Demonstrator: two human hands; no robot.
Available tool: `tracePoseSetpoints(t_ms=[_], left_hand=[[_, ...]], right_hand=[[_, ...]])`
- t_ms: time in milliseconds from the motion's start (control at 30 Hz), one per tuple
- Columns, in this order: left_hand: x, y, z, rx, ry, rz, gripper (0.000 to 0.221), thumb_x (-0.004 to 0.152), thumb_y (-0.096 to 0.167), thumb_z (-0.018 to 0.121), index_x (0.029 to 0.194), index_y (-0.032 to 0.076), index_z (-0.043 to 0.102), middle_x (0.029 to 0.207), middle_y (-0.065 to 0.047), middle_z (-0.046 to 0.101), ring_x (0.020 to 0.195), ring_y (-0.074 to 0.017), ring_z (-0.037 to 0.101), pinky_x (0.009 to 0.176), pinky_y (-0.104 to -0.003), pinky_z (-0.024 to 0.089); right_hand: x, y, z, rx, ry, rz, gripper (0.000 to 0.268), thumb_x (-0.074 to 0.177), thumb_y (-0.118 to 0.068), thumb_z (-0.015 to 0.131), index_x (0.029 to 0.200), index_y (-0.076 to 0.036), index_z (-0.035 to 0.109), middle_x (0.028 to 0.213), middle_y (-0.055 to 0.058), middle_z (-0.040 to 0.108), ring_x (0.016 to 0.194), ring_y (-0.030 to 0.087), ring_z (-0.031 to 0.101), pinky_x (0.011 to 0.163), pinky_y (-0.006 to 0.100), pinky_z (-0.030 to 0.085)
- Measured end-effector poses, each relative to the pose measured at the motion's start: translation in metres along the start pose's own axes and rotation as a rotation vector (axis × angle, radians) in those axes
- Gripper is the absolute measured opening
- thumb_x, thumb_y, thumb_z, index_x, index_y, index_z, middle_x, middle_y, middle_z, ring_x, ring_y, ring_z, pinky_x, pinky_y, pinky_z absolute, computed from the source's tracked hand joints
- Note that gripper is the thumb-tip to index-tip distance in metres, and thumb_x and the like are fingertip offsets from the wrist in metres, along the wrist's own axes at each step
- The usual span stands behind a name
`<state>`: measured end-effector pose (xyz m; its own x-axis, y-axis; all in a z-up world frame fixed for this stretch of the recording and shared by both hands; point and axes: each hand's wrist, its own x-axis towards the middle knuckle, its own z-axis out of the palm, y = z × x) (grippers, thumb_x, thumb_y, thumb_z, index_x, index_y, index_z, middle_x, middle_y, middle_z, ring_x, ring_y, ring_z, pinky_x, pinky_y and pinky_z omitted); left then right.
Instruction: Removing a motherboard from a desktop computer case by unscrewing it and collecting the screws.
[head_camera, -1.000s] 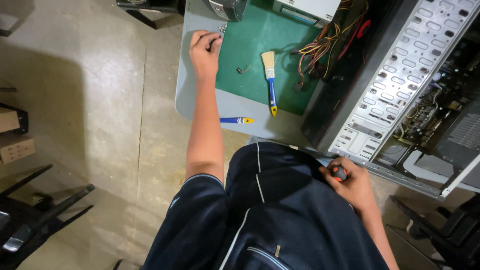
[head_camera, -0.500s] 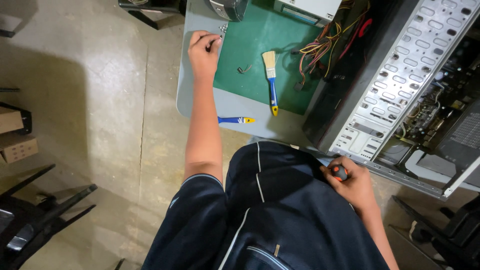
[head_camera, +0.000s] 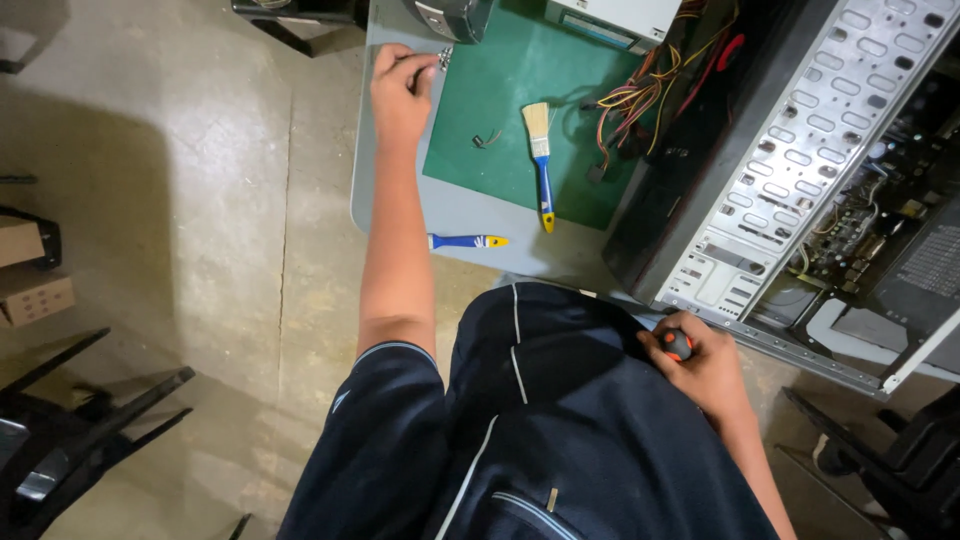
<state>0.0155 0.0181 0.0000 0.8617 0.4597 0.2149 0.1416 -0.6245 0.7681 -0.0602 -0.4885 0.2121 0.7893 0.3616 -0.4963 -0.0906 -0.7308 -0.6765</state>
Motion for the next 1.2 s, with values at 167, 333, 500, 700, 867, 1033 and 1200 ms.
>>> tracePoseSetpoints(t_ms=[167,333,500,700,867,1033,1200], left_hand=[[-0.005,0.009,0.007,0.08,0.068,0.07,0.016,0.097,0.003,0.069,0.104,0.011,0.082,0.104,0.0,0.053,0.085,-0.0173,0.063,0.078,-0.033,0.06],[-0.003,0.012,0.008,0.067,0.074,0.076,0.02,0.098,0.004,0.067,0.108,0.013,0.081,0.106,0.001,0.054,0.081,-0.0163,0.063,0.076,-0.031,0.059],[-0.001,0.007,0.008,0.168,0.034,0.097,0.034,0.093,-0.004,0.069,0.108,0.023,0.084,0.106,0.004,0.053,0.075,-0.0173,0.056,0.062,-0.032,0.052],[0.001,0.001,0.009,0.161,0.069,0.167,0.019,0.095,0.004,0.07,0.095,0.016,0.084,0.101,0.004,0.054,0.075,-0.016,0.063,0.06,-0.031,0.056],[-0.002,0.012,0.012,0.167,0.096,0.12,0.017,0.096,0.001,0.063,0.096,0.012,0.076,0.1,0.005,0.058,0.073,-0.0182,0.063,0.059,-0.035,0.054],[-0.002,0.033,0.008,-0.183,0.305,-0.048,0.013,0.099,0.007,0.061,0.099,0.011,0.074,0.099,0.002,0.062,0.078,-0.0141,0.06,0.071,-0.029,0.052],[-0.025,0.111,0.005,-1.052,0.359,-0.46,0.018,0.102,0.026,0.065,0.101,0.009,0.071,0.065,0.002,0.047,0.061,-0.0105,0.043,0.057,-0.028,0.036]], right_hand=[[0.002,0.001,-0.001,-0.016,-0.007,-0.016,0.023,0.086,-0.021,0.082,0.079,-0.017,0.061,0.071,-0.005,0.065,0.063,0.008,0.053,0.062,0.027,0.044],[0.003,-0.001,-0.001,-0.013,-0.01,-0.008,0.023,0.087,-0.021,0.082,0.079,-0.017,0.061,0.066,-0.004,0.061,0.061,0.008,0.05,0.06,0.027,0.043],[0.003,-0.003,-0.002,-0.01,-0.016,0.017,0.024,0.087,-0.021,0.082,0.077,-0.016,0.06,0.065,-0.004,0.059,0.061,0.008,0.048,0.06,0.026,0.042],[0.003,-0.004,-0.001,0.003,-0.018,0.047,0.024,0.087,-0.021,0.082,0.078,-0.016,0.061,0.065,-0.004,0.059,0.06,0.008,0.046,0.058,0.026,0.041],[0.003,0.002,0.0,0.001,-0.008,0.013,0.022,0.086,-0.02,0.083,0.078,-0.016,0.063,0.067,-0.004,0.061,0.062,0.007,0.049,0.06,0.026,0.043],[0.002,0.005,0.0,-0.001,-0.013,-0.015,0.022,0.086,-0.02,0.082,0.079,-0.016,0.062,0.074,-0.005,0.067,0.065,0.007,0.053,0.063,0.026,0.045],[0.003,-0.002,-0.002,0.021,-0.012,-0.047,0.019,0.086,-0.02,0.081,0.08,-0.016,0.064,0.079,-0.005,0.071,0.07,0.008,0.06,0.068,0.026,0.047]])
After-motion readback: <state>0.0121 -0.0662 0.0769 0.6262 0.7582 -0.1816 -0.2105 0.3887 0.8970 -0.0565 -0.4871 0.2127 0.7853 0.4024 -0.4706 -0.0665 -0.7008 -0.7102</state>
